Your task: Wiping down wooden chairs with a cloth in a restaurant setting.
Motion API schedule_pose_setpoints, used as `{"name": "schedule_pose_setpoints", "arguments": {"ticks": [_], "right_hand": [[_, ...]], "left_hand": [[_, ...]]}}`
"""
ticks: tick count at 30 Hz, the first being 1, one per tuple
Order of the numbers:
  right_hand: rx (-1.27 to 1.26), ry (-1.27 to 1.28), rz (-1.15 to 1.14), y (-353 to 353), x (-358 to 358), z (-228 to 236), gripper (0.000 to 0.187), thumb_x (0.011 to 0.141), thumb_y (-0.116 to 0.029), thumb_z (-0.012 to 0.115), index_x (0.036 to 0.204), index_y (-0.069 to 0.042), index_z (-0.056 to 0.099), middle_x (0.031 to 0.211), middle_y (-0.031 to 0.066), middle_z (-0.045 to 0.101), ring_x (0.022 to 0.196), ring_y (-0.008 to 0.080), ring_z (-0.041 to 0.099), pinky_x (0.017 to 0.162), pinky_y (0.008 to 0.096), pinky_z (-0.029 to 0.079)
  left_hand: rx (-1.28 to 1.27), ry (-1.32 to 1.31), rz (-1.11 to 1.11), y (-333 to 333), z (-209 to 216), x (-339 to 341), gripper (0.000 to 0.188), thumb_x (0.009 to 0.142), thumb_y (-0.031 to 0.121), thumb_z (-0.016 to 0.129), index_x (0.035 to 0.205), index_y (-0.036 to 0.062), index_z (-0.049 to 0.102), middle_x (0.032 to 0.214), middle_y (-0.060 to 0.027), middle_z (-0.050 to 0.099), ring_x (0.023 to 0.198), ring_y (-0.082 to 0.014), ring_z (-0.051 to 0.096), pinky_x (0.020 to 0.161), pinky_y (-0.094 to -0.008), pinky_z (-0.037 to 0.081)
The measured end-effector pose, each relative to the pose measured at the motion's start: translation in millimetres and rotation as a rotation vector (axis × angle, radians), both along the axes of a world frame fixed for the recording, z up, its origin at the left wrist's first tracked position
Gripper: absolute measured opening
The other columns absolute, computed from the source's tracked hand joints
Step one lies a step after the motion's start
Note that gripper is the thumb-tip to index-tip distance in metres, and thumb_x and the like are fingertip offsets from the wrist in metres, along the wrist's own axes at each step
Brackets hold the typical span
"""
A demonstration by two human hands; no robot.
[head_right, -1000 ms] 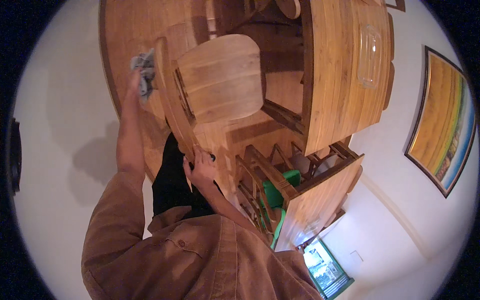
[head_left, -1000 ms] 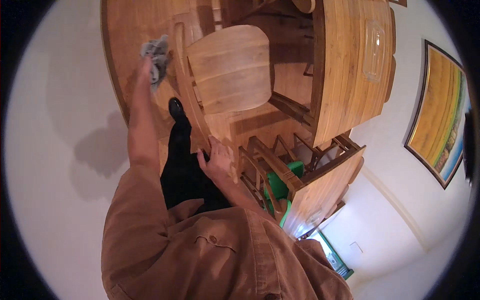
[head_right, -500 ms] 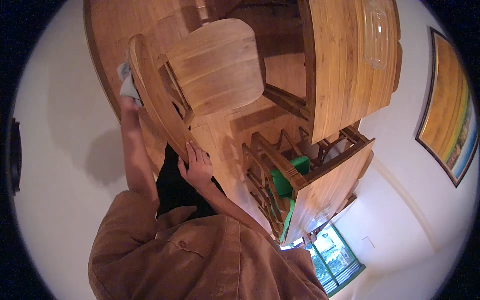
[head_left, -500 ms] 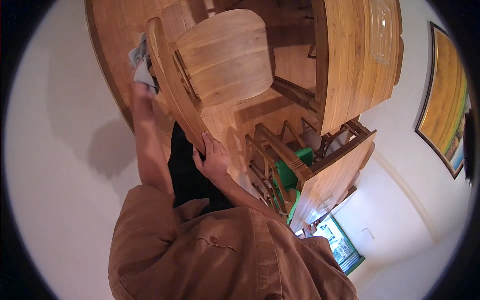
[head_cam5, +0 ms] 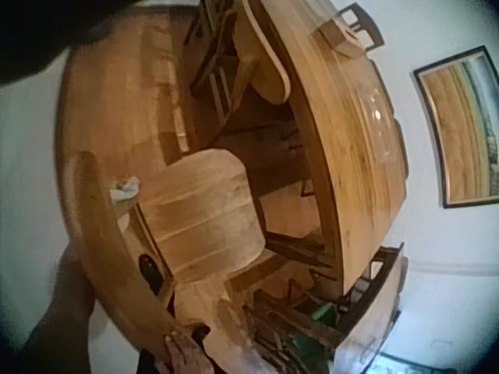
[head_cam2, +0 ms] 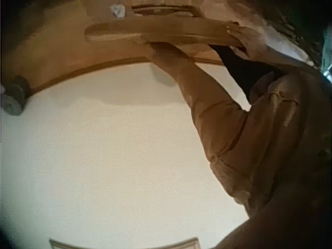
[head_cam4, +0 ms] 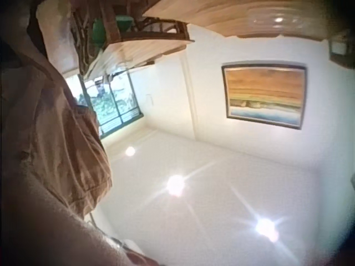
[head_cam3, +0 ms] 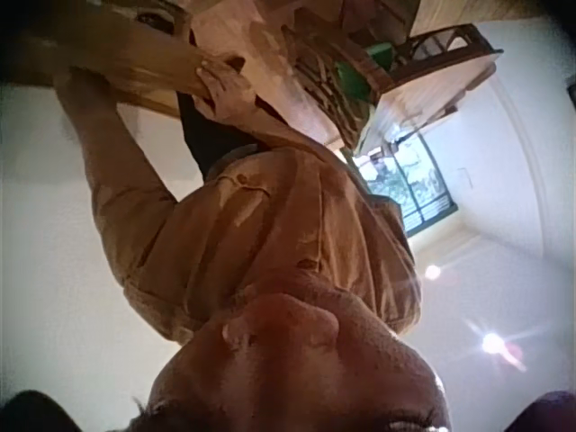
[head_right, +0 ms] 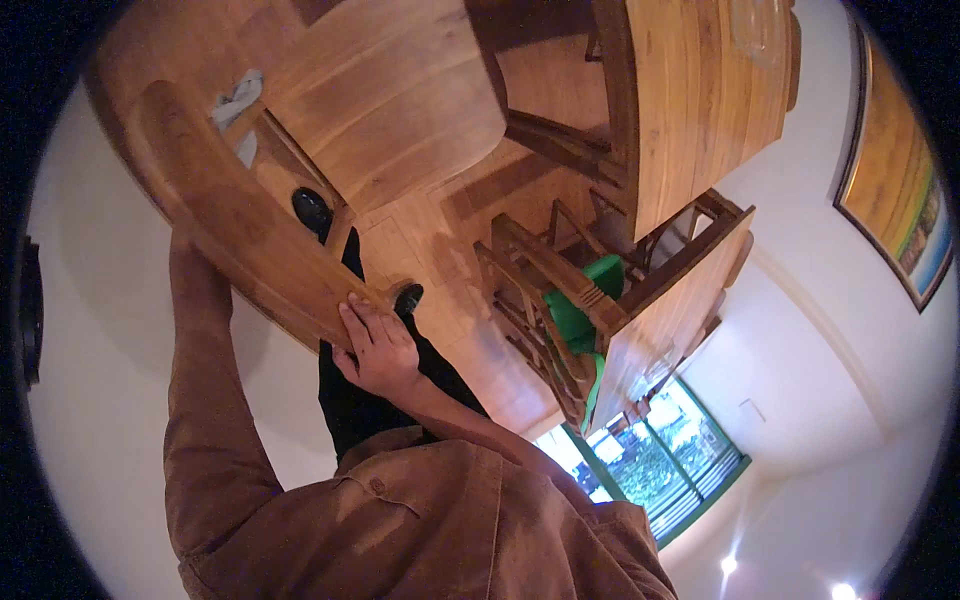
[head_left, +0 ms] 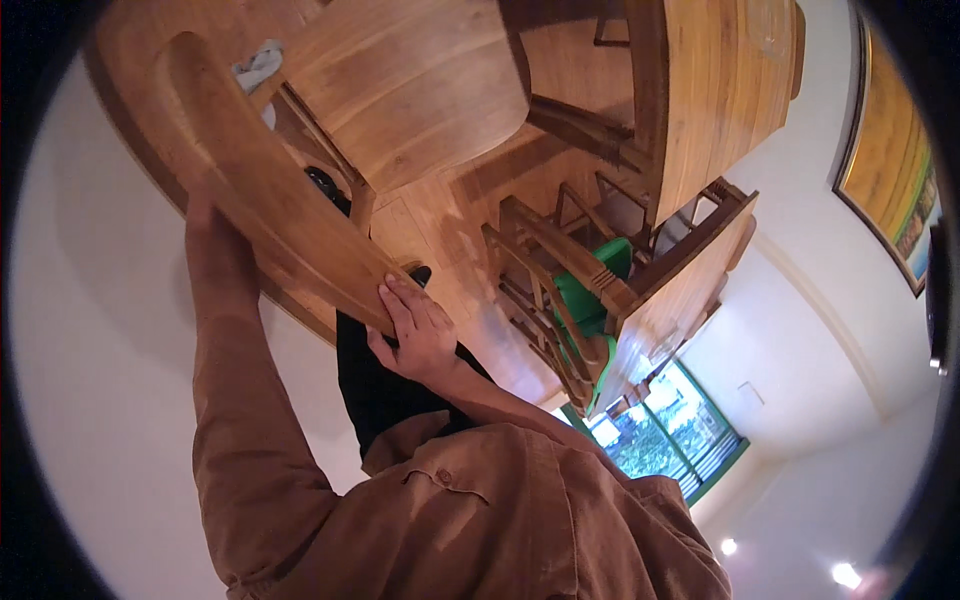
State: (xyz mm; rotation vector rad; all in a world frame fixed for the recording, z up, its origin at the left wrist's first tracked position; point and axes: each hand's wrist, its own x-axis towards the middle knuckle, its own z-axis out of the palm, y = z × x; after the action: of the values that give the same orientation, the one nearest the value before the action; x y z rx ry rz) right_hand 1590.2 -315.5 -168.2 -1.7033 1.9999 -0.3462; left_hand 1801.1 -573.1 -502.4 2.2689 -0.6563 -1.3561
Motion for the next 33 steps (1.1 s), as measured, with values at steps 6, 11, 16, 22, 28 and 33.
{"name": "schedule_pose_setpoints", "arguments": {"ticks": [6, 11, 16, 22, 28, 33], "right_hand": [[0.022, -0.032, 0.032, -3, 0, 0, 0.053, 0.075, -0.022, 0.074, 0.119, 0.003, 0.06, 0.123, 0.0203, 0.063, 0.103, 0.03, 0.067, 0.085, 0.0355, 0.055], [0.016, -0.035, 0.005, 0, 3, -1, 0.054, 0.076, -0.023, 0.074, 0.121, 0.002, 0.059, 0.121, 0.0192, 0.064, 0.101, 0.0301, 0.066, 0.084, 0.0353, 0.054], [-0.052, -0.019, 0.035, 3, -1, -2, 0.06, 0.079, -0.026, 0.074, 0.127, 0.003, 0.054, 0.121, 0.021, 0.062, 0.097, 0.0327, 0.065, 0.081, 0.0371, 0.054], [-0.142, -0.061, 0.072, 6, 4, 1, 0.063, 0.082, -0.029, 0.071, 0.129, 0.007, 0.05, 0.12, 0.0254, 0.06, 0.096, 0.0366, 0.064, 0.081, 0.0397, 0.053], [-0.267, -0.111, 0.075, 6, -1, -5, 0.064, 0.084, -0.036, 0.067, 0.128, 0.008, 0.05, 0.117, 0.0265, 0.059, 0.097, 0.0407, 0.062, 0.084, 0.0447, 0.051], [-0.216, -0.177, 0.04, 13, 3, 3, 0.066, 0.085, -0.044, 0.061, 0.127, 0.007, 0.052, 0.113, 0.0274, 0.06, 0.1, 0.0413, 0.061, 0.085, 0.0474, 0.05]], "left_hand": [[-0.053, 0.063, 0.0, 20, -54, 4, 0.043, 0.098, 0.038, 0.054, 0.128, 0.0065, 0.055, 0.121, -0.0091, 0.063, 0.105, -0.0192, 0.063, 0.085, -0.0319, 0.052], [-0.122, 0.145, 0.07, 78, -20, -15, 0.044, 0.098, 0.038, 0.054, 0.129, 0.0065, 0.055, 0.121, -0.0091, 0.063, 0.106, -0.0194, 0.063, 0.085, -0.032, 0.052], [-0.199, 0.333, 0.19, 168, 69, -81, 0.045, 0.098, 0.039, 0.053, 0.129, 0.0064, 0.055, 0.122, -0.0091, 0.063, 0.106, -0.0196, 0.062, 0.086, -0.0322, 0.052], [-0.328, 0.45, 0.331, 244, 148, -127, 0.046, 0.098, 0.04, 0.053, 0.129, 0.0064, 0.055, 0.122, -0.0091, 0.062, 0.107, -0.0199, 0.062, 0.086, -0.0323, 0.052], [-0.552, 0.473, 0.386, 286, 203, -142, 0.047, 0.098, 0.041, 0.052, 0.13, 0.0064, 0.054, 0.123, -0.0092, 0.062, 0.108, -0.0201, 0.062, 0.086, -0.0325, 0.052], [-0.785, 0.49, 0.4, 307, 223, -150, 0.048, 0.098, 0.042, 0.052, 0.13, 0.0063, 0.054, 0.124, -0.0092, 0.061, 0.108, -0.0203, 0.062, 0.087, -0.0327, 0.052]]}}
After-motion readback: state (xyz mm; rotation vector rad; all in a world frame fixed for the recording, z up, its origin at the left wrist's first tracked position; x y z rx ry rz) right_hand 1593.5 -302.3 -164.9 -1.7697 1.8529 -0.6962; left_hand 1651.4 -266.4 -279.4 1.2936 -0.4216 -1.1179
